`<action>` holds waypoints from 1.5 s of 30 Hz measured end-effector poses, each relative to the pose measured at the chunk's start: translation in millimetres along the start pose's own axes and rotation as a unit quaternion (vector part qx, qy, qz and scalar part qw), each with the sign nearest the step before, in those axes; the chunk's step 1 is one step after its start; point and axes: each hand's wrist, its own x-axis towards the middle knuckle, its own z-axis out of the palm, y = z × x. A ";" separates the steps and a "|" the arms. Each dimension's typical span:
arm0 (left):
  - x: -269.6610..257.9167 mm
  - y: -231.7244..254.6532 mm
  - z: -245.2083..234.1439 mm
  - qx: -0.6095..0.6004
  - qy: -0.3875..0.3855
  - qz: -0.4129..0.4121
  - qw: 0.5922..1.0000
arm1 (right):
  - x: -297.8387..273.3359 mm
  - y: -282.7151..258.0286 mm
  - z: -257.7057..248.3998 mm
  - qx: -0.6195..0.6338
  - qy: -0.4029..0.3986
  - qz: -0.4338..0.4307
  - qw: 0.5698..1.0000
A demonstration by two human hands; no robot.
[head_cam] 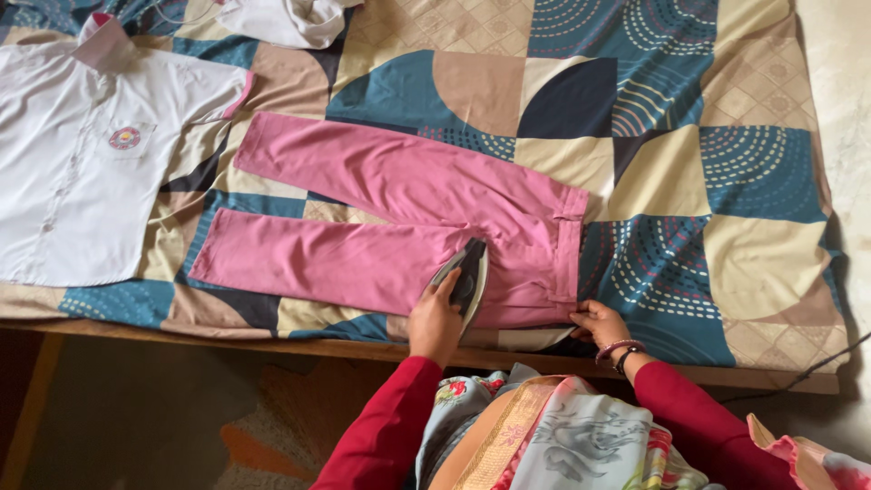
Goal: The person irons a pair of pink trousers laid out on a patterned bedsheet. They smooth the fabric with their hands, then use an electric iron to press the legs and waist area. A white shirt is visible nearby.
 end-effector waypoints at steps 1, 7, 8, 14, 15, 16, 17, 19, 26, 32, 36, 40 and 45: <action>4.4 1.9 4.1 -0.001 0.023 0.022 0.999 | 0.5 -1.0 1.8 0.004 -0.006 -0.009 1.000; 21.7 -0.2 2.4 -0.070 0.055 -0.018 0.996 | 0.0 -9.2 -0.4 -0.006 -0.001 0.043 0.999; 19.1 -5.2 -4.8 -0.089 0.056 -0.044 0.994 | -1.3 -8.5 0.1 -0.007 0.000 0.038 0.999; 3.1 -24.0 -51.4 -0.106 0.112 -0.057 0.987 | -2.4 -5.7 0.7 0.012 -0.001 0.033 0.999; 1.3 -24.2 -55.0 -0.103 0.113 -0.061 0.986 | -2.4 -5.6 0.6 0.013 -0.001 0.031 0.999; 0.8 -23.6 -56.5 -0.075 0.090 -0.060 0.991 | -1.3 -6.2 1.4 0.014 -0.003 0.027 1.000; 0.9 -23.1 -56.6 -0.048 0.068 -0.059 0.995 | -1.8 -5.3 0.4 0.007 0.000 0.026 1.000; 0.0 -23.4 -51.8 -0.027 0.050 -0.043 0.997 | -4.2 -6.6 0.4 -0.007 0.004 0.024 1.000; 13.7 -27.5 -23.0 -0.006 0.066 -0.073 0.995 | -8.2 -9.6 -0.7 -0.003 -0.004 0.030 1.000; 21.5 -56.1 -52.3 -0.012 0.135 -0.116 0.984 | -9.8 -4.0 -0.7 0.003 -0.003 0.014 1.000; 14.6 -53.4 -58.4 -0.043 0.144 -0.076 0.986 | -9.3 -3.4 1.0 0.004 -0.002 0.010 1.000; -4.7 -33.3 -35.5 -0.081 0.101 -0.082 0.988 | -8.4 -5.1 1.3 0.001 0.000 0.012 1.000; -4.2 -22.4 -12.9 -0.053 0.077 -0.013 0.996 | -7.8 -9.9 0.6 -0.004 -0.008 0.026 1.000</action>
